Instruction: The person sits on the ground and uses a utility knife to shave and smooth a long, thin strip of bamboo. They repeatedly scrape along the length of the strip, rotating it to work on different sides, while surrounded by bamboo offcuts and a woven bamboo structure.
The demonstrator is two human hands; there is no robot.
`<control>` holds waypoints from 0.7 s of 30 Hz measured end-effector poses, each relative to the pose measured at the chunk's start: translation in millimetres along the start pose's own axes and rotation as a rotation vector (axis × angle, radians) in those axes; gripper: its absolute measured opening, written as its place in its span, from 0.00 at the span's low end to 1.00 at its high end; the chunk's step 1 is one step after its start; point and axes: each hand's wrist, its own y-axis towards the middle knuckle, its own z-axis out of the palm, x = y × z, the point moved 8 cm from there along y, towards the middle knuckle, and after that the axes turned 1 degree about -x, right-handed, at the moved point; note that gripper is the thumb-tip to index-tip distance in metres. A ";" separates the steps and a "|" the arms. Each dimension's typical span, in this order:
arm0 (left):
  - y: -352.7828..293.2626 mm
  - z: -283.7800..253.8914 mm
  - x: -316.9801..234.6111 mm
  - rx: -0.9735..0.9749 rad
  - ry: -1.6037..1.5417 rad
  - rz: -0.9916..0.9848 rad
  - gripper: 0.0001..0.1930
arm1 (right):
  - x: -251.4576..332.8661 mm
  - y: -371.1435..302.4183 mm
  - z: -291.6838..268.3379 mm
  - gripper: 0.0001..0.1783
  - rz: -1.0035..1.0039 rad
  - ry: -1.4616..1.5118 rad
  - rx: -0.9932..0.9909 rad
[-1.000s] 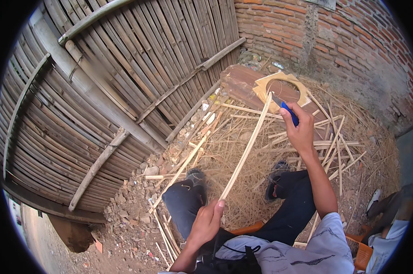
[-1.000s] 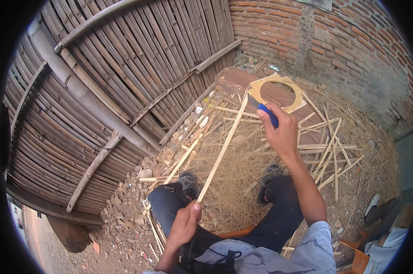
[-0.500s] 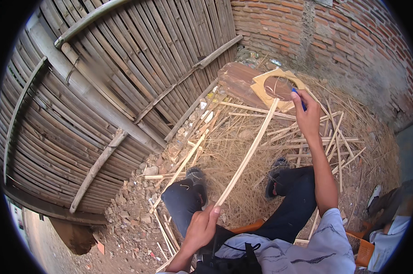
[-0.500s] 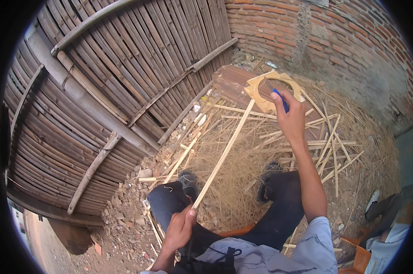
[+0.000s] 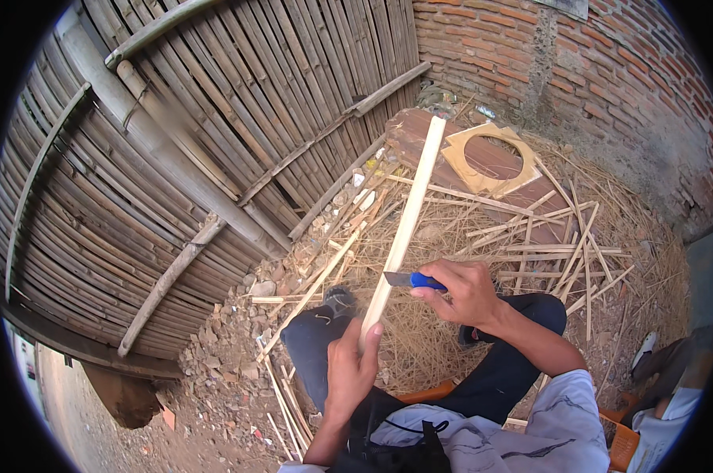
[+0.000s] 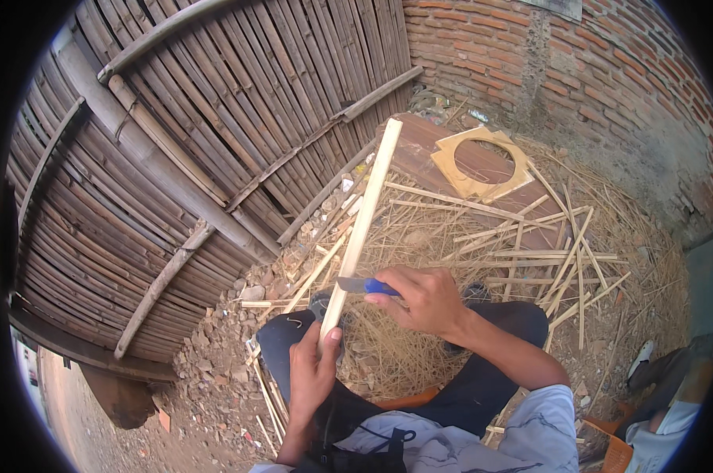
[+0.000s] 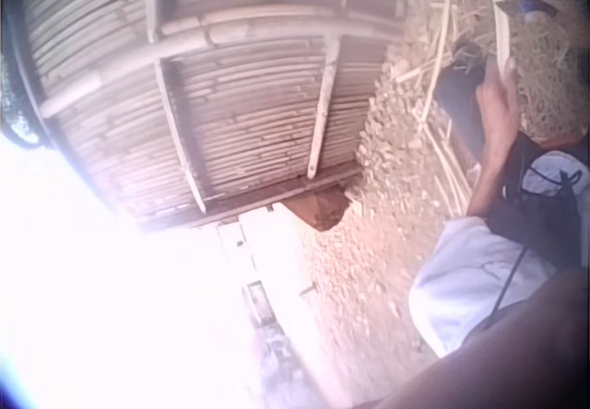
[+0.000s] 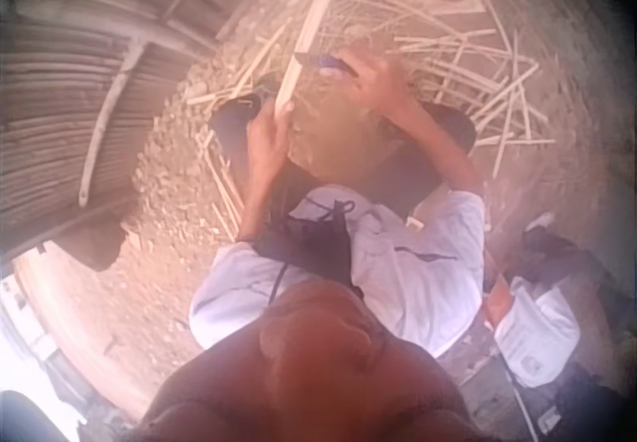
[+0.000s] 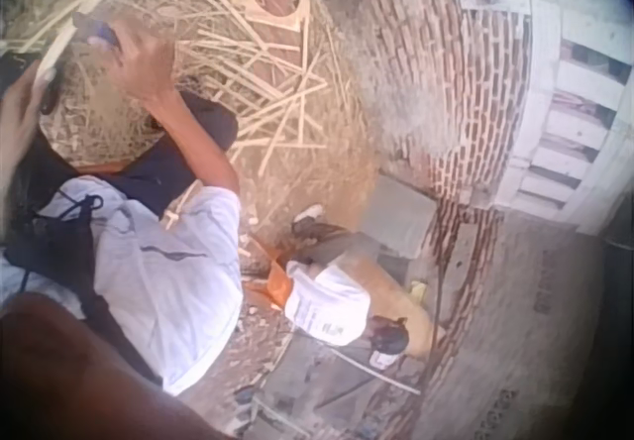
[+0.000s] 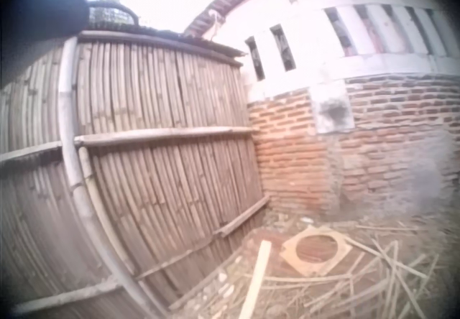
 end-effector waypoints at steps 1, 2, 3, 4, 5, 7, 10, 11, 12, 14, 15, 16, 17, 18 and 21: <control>0.9 2.2 -3.1 0.000 -0.012 -0.005 0.15 | 9.8 -1.4 5.1 0.17 -0.040 -0.015 0.035; 1.6 4.2 -6.1 0.000 -0.024 -0.010 0.15 | 13.2 -3.8 7.9 0.17 -0.046 -0.018 0.043; 2.0 5.9 -7.4 0.002 -0.036 -0.014 0.15 | 15.8 -5.9 9.9 0.17 -0.053 -0.022 0.050; 2.3 7.4 -8.2 0.000 -0.020 -0.001 0.14 | 17.5 -7.2 11.5 0.17 -0.058 -0.025 0.056; 2.6 9.0 -8.2 -0.001 -0.004 0.012 0.14 | 18.9 -7.6 11.4 0.17 -0.062 -0.017 0.043; 3.4 11.7 -9.9 -0.002 0.009 0.021 0.14 | 21.1 -7.9 10.2 0.17 -0.070 -0.004 0.016; 5.1 13.7 -16.5 -0.010 -0.008 0.010 0.13 | 24.6 -8.3 8.9 0.17 -0.086 -0.007 0.031; 5.6 14.0 -18.4 -0.019 -0.018 0.010 0.13 | 25.2 -9.3 9.7 0.18 -0.091 -0.004 0.034; 6.1 14.1 -19.5 -0.028 -0.029 0.010 0.12 | 25.9 -10.7 10.6 0.19 -0.096 0.000 0.037; 6.9 15.0 -20.5 -0.032 -0.036 0.016 0.12 | 26.6 -12.1 11.5 0.19 -0.094 0.003 0.039; 7.1 15.3 -20.5 -0.035 -0.039 0.019 0.12 | 26.5 -12.4 11.6 0.19 -0.086 0.002 0.038; 7.3 15.7 -20.2 -0.038 -0.041 0.027 0.12 | 26.2 -12.6 11.4 0.19 -0.077 -0.001 0.037; 7.5 16.3 -19.3 -0.041 -0.044 0.035 0.12 | 27.3 -12.3 11.1 0.19 -0.081 0.008 0.029; 7.6 16.5 -19.3 -0.044 -0.046 0.043 0.11 | 28.6 -11.8 11.0 0.19 -0.085 0.017 0.022; 10.1 15.8 -23.7 -0.027 -0.060 0.062 0.11 | 30.8 -13.2 11.0 0.19 -0.078 -0.003 0.072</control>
